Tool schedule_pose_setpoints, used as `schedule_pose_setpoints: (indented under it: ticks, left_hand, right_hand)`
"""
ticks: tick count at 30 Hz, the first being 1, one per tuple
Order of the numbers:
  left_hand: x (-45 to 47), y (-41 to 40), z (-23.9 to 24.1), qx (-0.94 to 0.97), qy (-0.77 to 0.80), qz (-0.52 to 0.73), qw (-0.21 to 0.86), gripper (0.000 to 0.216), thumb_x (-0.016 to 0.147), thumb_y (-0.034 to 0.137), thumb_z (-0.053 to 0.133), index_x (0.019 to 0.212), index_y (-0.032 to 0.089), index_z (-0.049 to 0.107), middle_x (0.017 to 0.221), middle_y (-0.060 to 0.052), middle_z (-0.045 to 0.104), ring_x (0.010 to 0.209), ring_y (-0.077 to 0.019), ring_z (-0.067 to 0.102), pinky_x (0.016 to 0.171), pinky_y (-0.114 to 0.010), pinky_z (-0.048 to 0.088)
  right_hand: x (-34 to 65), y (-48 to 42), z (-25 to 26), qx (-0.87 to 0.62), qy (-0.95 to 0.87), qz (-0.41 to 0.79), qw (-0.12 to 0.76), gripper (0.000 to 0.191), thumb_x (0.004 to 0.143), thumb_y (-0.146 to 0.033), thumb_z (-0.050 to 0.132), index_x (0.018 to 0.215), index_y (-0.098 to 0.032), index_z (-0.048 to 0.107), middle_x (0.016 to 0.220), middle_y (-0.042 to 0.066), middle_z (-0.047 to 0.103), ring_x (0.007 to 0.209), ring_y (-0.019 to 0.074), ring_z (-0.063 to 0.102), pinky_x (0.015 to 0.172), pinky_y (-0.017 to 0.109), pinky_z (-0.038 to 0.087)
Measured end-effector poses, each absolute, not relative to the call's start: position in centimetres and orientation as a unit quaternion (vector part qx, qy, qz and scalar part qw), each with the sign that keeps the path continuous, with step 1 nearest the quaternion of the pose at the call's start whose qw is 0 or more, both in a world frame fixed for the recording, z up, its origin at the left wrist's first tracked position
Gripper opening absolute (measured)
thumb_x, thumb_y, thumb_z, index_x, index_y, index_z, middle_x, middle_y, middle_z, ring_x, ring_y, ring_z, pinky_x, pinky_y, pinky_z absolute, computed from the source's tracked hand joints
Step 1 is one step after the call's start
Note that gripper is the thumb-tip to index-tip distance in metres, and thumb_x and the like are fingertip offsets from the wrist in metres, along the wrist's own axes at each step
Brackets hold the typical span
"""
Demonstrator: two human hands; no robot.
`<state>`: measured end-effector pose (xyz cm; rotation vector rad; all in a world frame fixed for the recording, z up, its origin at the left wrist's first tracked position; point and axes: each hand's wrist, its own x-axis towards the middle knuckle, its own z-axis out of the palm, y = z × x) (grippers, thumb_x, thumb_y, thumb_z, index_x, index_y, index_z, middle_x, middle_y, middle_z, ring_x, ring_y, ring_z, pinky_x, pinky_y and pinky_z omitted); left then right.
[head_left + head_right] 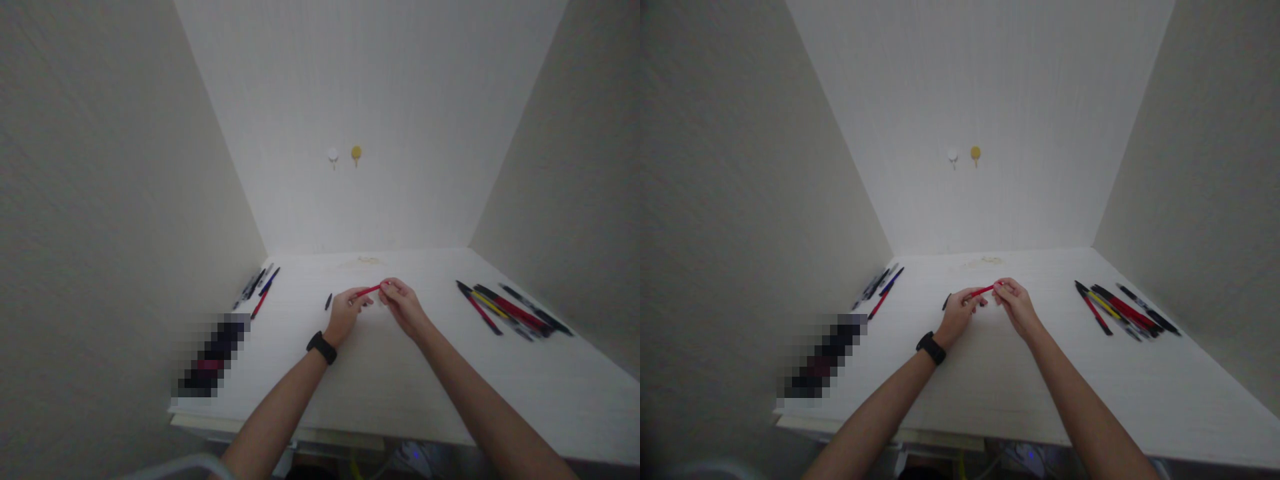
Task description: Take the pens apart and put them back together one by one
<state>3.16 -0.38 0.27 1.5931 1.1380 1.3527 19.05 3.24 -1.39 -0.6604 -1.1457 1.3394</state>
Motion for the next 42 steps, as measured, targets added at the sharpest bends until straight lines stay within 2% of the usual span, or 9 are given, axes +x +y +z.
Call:
schedule_pose_setpoints:
  ticks: [20,32,42]
  left_hand:
    - [3.2,-0.35,-0.12,0.612,0.454,0.515,0.392,0.034,0.082,0.026,0.055,0.108,0.009,0.068,0.08,-0.011,0.073,0.05,-0.0082,0.045,0.049,-0.021,0.039]
    - [3.1,-0.14,-0.53,0.627,0.46,0.501,0.379,0.03,0.082,0.025,0.053,0.101,0.01,0.07,0.082,-0.01,0.074,0.05,-0.0082,0.046,0.049,-0.021,0.039]
    - [2.98,-0.28,-0.36,0.658,0.457,0.483,0.353,0.025,0.083,0.026,0.052,0.083,0.012,0.073,0.078,-0.008,0.073,0.049,-0.0081,0.045,0.05,-0.021,0.038]
  right_hand:
    - [19.29,3.67,-1.35,-0.28,-0.445,0.566,0.635,0.026,0.069,-0.038,0.078,0.08,-0.021,0.061,0.065,-0.004,0.052,0.056,0.0093,0.045,0.053,0.024,0.039]
    - [19.25,3.5,-1.08,-0.267,-0.419,0.59,0.637,0.023,0.067,-0.032,0.081,0.079,-0.02,0.066,0.065,-0.004,0.054,0.057,0.0082,0.047,0.056,0.022,0.04]
    - [19.58,3.41,-0.92,-0.254,-0.43,0.592,0.632,0.022,0.068,-0.031,0.08,0.082,-0.022,0.066,0.066,-0.004,0.055,0.057,0.0079,0.048,0.058,0.022,0.041]
